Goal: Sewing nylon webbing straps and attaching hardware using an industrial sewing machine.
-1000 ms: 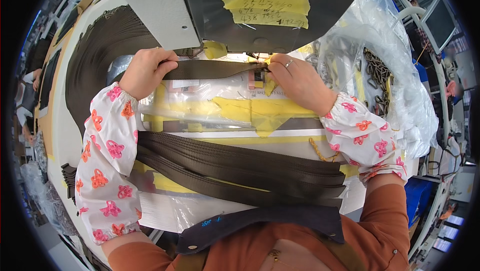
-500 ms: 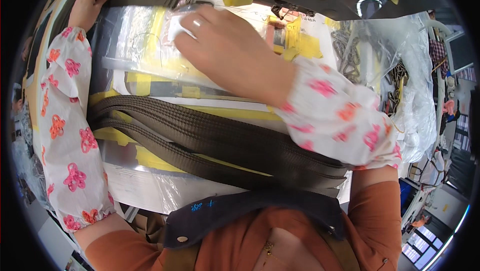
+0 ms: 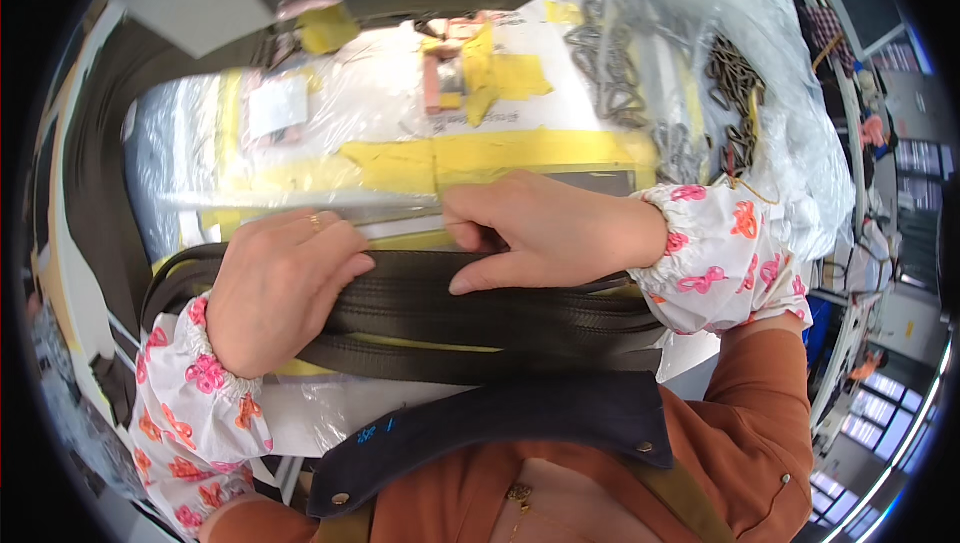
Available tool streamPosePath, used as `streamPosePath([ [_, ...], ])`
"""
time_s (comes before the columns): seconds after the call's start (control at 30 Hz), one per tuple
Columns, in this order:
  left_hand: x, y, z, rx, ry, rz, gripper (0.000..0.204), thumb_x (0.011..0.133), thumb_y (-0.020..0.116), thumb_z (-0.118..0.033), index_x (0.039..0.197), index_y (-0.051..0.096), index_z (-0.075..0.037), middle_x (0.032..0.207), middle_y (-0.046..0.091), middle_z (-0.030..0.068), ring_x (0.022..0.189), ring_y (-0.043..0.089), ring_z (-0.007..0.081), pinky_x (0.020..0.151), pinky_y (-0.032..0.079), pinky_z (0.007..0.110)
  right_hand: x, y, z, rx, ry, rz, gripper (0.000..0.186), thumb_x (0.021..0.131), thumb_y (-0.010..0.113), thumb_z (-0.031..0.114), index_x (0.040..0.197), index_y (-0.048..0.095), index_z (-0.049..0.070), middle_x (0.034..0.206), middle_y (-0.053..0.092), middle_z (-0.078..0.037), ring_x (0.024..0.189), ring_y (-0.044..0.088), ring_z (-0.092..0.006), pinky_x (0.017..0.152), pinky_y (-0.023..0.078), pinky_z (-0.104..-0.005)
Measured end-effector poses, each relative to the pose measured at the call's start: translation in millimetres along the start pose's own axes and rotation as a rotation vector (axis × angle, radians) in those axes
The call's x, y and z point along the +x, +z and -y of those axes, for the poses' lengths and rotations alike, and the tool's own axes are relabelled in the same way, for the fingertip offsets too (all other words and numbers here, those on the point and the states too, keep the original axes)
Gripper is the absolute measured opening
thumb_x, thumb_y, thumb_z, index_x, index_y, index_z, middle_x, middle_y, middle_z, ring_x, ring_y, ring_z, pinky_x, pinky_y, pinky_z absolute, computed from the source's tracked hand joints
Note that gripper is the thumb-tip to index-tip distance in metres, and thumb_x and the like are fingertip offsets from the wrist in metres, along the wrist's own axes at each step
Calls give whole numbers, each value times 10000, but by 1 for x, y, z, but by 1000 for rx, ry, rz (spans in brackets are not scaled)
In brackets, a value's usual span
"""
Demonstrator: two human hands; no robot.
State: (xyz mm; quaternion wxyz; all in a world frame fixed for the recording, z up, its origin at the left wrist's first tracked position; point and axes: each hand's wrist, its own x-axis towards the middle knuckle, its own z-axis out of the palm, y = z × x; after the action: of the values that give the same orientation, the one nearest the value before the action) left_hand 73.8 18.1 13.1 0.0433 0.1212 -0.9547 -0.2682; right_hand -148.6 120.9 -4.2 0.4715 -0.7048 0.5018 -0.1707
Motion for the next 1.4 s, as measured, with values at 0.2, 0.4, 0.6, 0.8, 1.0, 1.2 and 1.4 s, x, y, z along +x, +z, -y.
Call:
streamPosePath([
  [0.2, -2, -57, 68, 473, -337, -170, 260, 793, 630, -132, 605, 514, 4, 555, 471, 168, 468, 467, 299, 466, 374, 364, -31, -26, 5, 375, 292, 23, 202, 901, 505, 193, 943, 475, -3, 651, 579, -80, 553, 567, -163, 532, 461, -277],
  [0.4, 61, -9, 3, -41, 150, 34, 334, 704, 689, -160, 994, 584, -32, 798, 601, 130, 740, 573, 325, 675, 451, 394, -38, -3, -7, 425, 217, -117, 181, 912, 478, 171, 906, 479, -10, 671, 597, -92, 588, 605, -178, 539, 475, -287],
  [0.6, 86, 26, 2, -182, 103, 129, 177, 790, 628, -221, 825, 602, -49, 692, 581, 136, 621, 572, 316, 554, 446, 368, -82, -60, -16, -188, -11, -332, 155, 852, 552, 145, 855, 579, -8, 668, 574, -147, 568, 542, -264, 548, 435, -318],
  [0.8, 83, 29, 6, -272, 33, -14, 207, 806, 618, -236, 749, 609, -37, 623, 557, 137, 564, 560, 321, 525, 437, 373, -96, -140, -107, -846, 373, -923, 176, 794, 578, 212, 798, 611, 39, 733, 613, -169, 708, 589, -356, 630, 469, -442],
  [1.0, 95, 43, 17, -195, 73, -22, 352, 831, 551, -397, 717, 591, -67, 630, 577, 113, 623, 579, 320, 574, 453, 430, -99, -175, -181, -1030, 416, -830, 329, 733, 571, 188, 1038, 554, 66, 914, 617, -182, 842, 586, -379, 745, 465, -448],
  [1.2, 90, 51, 18, -354, 146, -231, 254, 814, 591, -302, 713, 614, -70, 547, 546, 121, 535, 556, 315, 552, 446, 388, -128, -169, -152, -1051, 430, -840, 226, 811, 531, 133, 998, 547, 7, 809, 588, -209, 766, 593, -344, 680, 460, -404],
  [1.4, 93, 40, 22, -390, 158, -450, 172, 810, 601, -209, 771, 624, -42, 598, 569, 112, 522, 549, 267, 526, 437, 327, -100, -81, 14, 16, 505, -721, 143, 894, 502, 108, 918, 530, -30, 719, 577, -3, 604, 502, -64, 530, 392, -223],
])
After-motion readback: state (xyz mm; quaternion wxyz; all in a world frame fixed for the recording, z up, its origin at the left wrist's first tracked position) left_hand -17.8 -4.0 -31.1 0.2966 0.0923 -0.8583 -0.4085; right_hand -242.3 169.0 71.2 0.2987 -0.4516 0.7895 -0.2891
